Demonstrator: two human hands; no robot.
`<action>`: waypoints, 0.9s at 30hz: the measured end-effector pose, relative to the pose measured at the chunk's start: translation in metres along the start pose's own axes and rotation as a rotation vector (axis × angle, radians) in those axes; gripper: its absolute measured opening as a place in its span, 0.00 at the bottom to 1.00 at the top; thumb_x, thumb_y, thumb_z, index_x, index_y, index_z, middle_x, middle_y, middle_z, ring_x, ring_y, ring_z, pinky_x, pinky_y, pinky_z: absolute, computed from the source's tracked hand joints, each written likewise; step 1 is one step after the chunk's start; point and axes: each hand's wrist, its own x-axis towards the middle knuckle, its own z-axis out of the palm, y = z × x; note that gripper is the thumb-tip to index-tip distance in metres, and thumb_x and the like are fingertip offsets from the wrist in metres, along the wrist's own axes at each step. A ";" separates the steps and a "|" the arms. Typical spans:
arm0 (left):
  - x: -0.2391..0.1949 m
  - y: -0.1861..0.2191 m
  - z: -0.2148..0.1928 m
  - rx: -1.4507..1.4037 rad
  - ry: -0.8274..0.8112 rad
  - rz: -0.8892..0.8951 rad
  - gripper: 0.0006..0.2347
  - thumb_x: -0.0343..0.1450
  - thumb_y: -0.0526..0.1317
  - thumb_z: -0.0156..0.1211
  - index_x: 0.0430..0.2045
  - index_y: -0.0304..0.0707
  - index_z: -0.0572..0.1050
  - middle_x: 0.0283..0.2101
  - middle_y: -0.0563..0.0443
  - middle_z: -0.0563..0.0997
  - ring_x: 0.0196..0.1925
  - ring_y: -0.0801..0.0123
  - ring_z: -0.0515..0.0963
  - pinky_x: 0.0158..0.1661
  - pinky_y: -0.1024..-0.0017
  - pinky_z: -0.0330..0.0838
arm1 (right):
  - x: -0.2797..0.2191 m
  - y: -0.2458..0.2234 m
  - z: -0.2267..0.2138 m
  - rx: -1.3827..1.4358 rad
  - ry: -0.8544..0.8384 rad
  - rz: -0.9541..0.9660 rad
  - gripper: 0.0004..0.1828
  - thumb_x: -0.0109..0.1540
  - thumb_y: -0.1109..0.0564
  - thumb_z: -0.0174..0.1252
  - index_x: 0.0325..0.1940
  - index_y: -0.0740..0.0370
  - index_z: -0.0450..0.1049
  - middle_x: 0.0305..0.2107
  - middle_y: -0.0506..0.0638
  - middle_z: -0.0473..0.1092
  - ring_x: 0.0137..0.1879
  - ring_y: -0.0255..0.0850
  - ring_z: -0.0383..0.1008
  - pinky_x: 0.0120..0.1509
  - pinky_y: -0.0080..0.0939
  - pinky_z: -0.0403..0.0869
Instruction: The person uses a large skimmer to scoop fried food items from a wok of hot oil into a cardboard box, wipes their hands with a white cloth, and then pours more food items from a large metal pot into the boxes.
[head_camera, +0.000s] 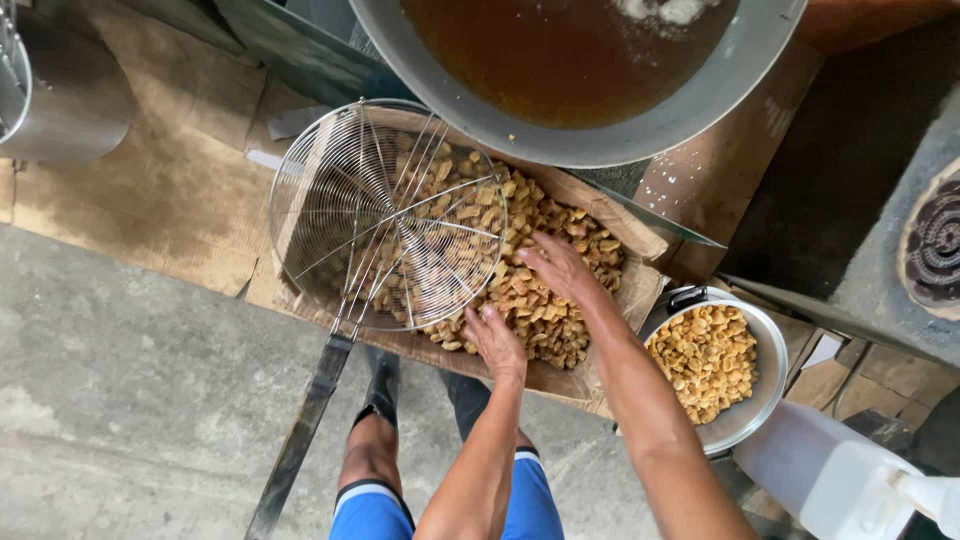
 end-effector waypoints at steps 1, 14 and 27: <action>0.004 0.000 0.007 -0.005 -0.004 0.007 0.33 0.76 0.61 0.32 0.74 0.42 0.48 0.77 0.37 0.50 0.80 0.44 0.40 0.73 0.54 0.39 | 0.007 -0.002 0.000 -0.005 0.004 0.021 0.45 0.64 0.22 0.42 0.78 0.49 0.54 0.74 0.62 0.48 0.79 0.58 0.47 0.77 0.68 0.52; -0.010 0.006 0.018 -0.026 0.086 0.056 0.31 0.74 0.62 0.36 0.68 0.42 0.60 0.69 0.38 0.63 0.71 0.44 0.60 0.67 0.46 0.45 | -0.042 0.043 0.034 0.523 -0.017 -0.077 0.33 0.64 0.34 0.42 0.69 0.49 0.65 0.67 0.58 0.61 0.70 0.54 0.64 0.70 0.65 0.61; -0.079 0.074 0.011 -0.424 0.067 0.166 0.28 0.76 0.57 0.43 0.64 0.32 0.64 0.67 0.34 0.65 0.68 0.46 0.66 0.66 0.52 0.58 | -0.096 0.008 -0.026 1.092 -0.050 -0.210 0.33 0.60 0.41 0.52 0.67 0.54 0.65 0.56 0.63 0.69 0.58 0.56 0.72 0.57 0.57 0.77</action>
